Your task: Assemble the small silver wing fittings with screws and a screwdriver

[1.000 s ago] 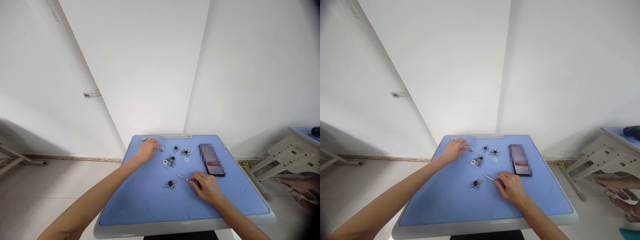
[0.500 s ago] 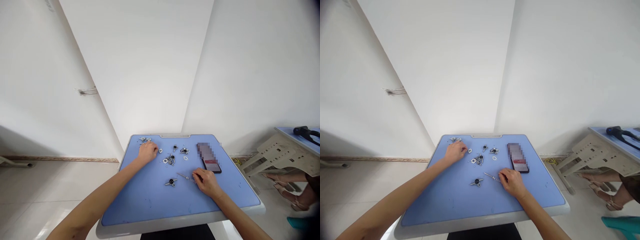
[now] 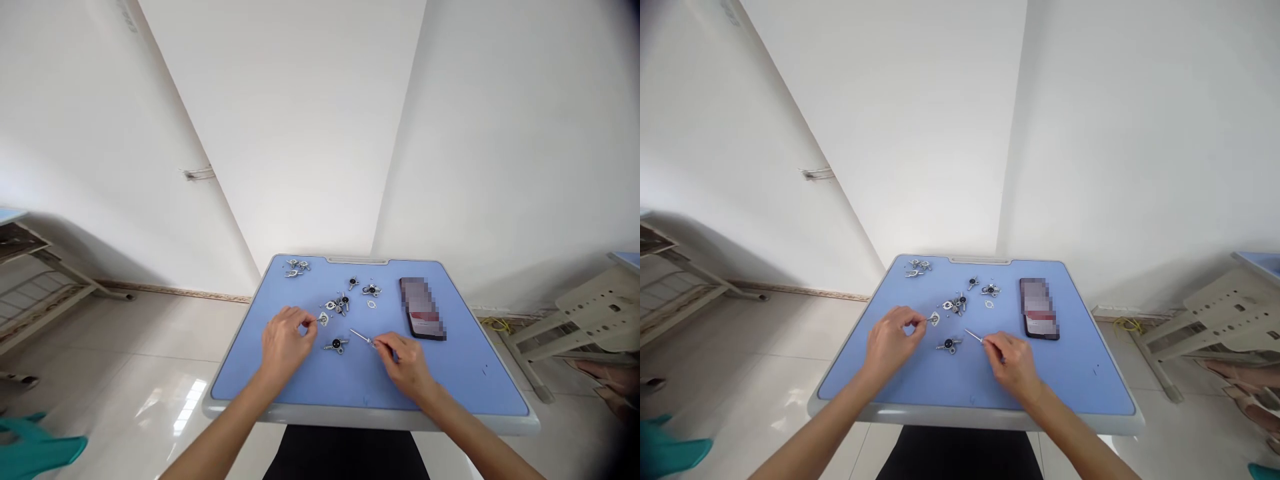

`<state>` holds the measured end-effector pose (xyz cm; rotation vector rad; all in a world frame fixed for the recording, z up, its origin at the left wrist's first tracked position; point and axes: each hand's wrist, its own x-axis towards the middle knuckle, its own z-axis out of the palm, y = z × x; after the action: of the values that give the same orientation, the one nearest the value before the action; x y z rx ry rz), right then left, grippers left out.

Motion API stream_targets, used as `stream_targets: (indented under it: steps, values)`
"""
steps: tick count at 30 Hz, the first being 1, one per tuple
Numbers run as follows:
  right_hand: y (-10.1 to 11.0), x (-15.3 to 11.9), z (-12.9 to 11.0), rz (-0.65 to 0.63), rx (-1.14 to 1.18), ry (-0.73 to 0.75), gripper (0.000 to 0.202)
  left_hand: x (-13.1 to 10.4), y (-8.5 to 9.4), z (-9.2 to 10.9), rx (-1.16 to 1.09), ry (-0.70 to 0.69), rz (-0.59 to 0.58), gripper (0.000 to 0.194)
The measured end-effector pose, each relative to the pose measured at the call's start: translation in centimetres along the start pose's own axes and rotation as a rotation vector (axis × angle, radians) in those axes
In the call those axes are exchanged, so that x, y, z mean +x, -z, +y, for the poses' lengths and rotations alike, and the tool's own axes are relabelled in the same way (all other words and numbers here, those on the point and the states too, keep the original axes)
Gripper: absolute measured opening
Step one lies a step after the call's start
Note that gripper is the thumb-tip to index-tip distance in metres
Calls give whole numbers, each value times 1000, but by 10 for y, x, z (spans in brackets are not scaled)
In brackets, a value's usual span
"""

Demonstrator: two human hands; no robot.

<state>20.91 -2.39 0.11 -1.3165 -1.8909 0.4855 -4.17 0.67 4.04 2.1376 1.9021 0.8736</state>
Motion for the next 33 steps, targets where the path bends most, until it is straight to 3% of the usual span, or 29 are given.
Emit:
stream_targets:
  steps: [4, 7, 10, 14, 18, 22, 24, 29, 33]
  values:
    - [-14, 11, -50, -283, 535, -511, 28, -21, -10, 23, -14, -51, 135, 21]
    - [-20, 26, -70, -305, 744, -721, 35, -27, -23, 34, 14, -80, 165, 23]
    - [-24, 39, -71, -231, 847, -811, 39, -29, -33, 41, 12, -96, 146, 24]
    - [-28, 49, -60, -145, 851, -781, 39, -25, -33, 40, -126, -39, 65, 25]
    - [-27, 56, -48, -198, 789, -710, 34, -5, -26, 22, -545, 54, -196, 19]
    - [-23, 66, -38, -271, 709, -642, 23, 24, -25, 8, -874, 296, -480, 39]
    - [-21, 72, -36, -290, 624, -562, 18, 36, -28, 8, -954, 343, -565, 40]
    - [-21, 81, -35, -286, 321, -312, 19, 53, -36, 11, -1021, 350, -565, 33]
    - [-28, 76, -27, -183, -20, -30, 22, 53, -45, 11, -1021, 342, -500, 33]
